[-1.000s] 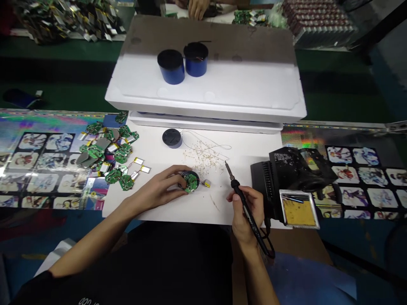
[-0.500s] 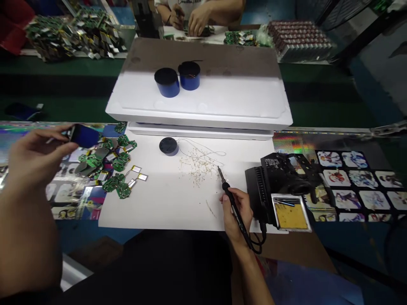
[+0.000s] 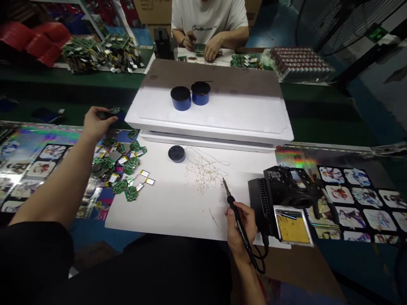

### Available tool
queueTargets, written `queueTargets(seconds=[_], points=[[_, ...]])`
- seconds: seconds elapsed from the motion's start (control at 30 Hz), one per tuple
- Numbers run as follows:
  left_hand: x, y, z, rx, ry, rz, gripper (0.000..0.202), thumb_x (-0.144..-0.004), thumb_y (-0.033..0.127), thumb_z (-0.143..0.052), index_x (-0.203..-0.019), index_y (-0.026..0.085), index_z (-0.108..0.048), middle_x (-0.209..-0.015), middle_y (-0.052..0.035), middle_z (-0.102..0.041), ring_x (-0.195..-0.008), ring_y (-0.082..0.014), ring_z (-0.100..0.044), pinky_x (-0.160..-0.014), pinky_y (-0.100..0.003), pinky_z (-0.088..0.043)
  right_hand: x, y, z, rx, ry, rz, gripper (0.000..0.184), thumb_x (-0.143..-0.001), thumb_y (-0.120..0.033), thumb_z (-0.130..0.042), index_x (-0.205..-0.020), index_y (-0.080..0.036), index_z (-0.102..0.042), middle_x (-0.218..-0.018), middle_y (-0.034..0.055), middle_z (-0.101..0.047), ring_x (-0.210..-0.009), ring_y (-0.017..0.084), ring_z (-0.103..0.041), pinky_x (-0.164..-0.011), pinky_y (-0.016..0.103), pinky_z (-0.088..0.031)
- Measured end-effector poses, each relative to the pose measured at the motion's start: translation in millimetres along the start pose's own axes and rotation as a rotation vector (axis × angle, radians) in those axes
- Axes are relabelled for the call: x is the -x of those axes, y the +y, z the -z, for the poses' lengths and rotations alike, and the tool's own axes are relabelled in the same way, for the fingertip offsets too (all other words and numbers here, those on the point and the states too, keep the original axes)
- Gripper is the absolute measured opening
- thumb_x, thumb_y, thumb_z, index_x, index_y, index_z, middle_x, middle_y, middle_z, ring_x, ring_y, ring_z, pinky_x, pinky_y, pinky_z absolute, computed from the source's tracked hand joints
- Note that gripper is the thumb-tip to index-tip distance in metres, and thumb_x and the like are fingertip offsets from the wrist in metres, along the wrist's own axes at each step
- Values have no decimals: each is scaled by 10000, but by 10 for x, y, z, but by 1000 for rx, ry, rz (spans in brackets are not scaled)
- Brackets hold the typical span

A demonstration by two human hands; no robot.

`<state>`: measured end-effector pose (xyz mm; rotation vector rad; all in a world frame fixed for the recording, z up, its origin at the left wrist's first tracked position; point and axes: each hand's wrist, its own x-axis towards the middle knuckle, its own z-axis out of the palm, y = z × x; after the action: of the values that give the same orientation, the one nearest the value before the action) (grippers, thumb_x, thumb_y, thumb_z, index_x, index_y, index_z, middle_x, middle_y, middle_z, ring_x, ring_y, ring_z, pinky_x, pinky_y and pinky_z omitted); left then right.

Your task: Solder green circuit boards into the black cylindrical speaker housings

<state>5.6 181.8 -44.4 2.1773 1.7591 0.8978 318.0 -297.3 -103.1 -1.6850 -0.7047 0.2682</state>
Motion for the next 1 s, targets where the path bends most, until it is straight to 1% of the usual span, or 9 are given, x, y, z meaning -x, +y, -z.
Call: queueTargets(seconds=[0.13,0.23,0.37,0.47,0.6,0.67,0.77,0.9,1.0], points=[[389,192,141,51,48,85,305,-928,149,-733,-1210,57,-663,-1249,-67,-616,-980,-108,-556,-839,-211,-481,32,60,14,12,15,35,263,-930,-360,-771,-1124,-203,-687,-840,19,-734,-708,169,-717,-667,304,-588],[839,351,280,83,12,57,220,-983,245,-654,-1139,100,-709,-1230,-73,-660,-1003,-141,-607,-889,-260,-505,68,132,32,64,27,49,299,-884,-337,-823,-1120,-201,-700,-915,48,-753,-743,178,-733,-572,250,-528],[1376,436,459,65,-320,-44,279,-957,417,-660,-1069,192,-780,-1092,-59,-755,-911,-212,-672,-838,-330,-555,94,189,49,85,34,35,310,-864,-337,-848,-1106,-200,-710,-930,49,-759,-783,188,-745,-668,291,-574],[1636,376,547,-63,-472,-144,360,-974,451,-577,-1159,223,-786,-1227,-111,-716,-1105,-311,-680,-961,-439,-559,92,178,37,65,49,21,325,-864,-365,-849,-1102,-192,-709,-914,43,-754,-763,181,-737,-708,314,-595],[1822,265,558,-96,-432,-228,401,-982,428,-558,-1269,218,-742,-1236,-145,-670,-1178,-343,-651,-1014,-491,-558,70,103,-8,23,70,26,340,-858,-353,-855,-1112,-186,-703,-876,33,-748,-738,183,-741,-671,308,-599],[1855,252,558,-72,-397,-266,349,-977,415,-575,-1215,227,-748,-1181,-140,-674,-1156,-341,-652,-996,-493,-564,52,33,-37,-11,86,30,343,-860,-325,-857,-1133,-196,-695,-884,27,-756,-726,183,-750,-687,325,-617],[1863,311,614,2,-334,-278,210,-961,410,-630,-1031,240,-732,-1091,-109,-705,-1122,-327,-663,-983,-481,-554,38,-126,-94,-102,33,42,296,-921,-295,-800,-1180,-215,-678,-967,51,-793,-650,177,-755,-588,320,-607],[1905,564,712,263,-362,-112,214,-921,422,-749,-901,227,-664,-899,-44,-713,-820,-219,-667,-746,-344,-537,77,-355,-211,-215,-83,149,216,-1076,-279,-570,-1266,-231,-660,-985,83,-834,-689,232,-810,-510,337,-611],[2020,914,643,663,-425,19,274,-882,392,-832,-971,216,-640,-917,-25,-690,-783,-166,-664,-699,-281,-536,82,-472,-339,-177,-167,248,223,-1032,-179,-625,-1240,-245,-670,-1136,95,-826,-870,250,-837,-704,431,-708]])
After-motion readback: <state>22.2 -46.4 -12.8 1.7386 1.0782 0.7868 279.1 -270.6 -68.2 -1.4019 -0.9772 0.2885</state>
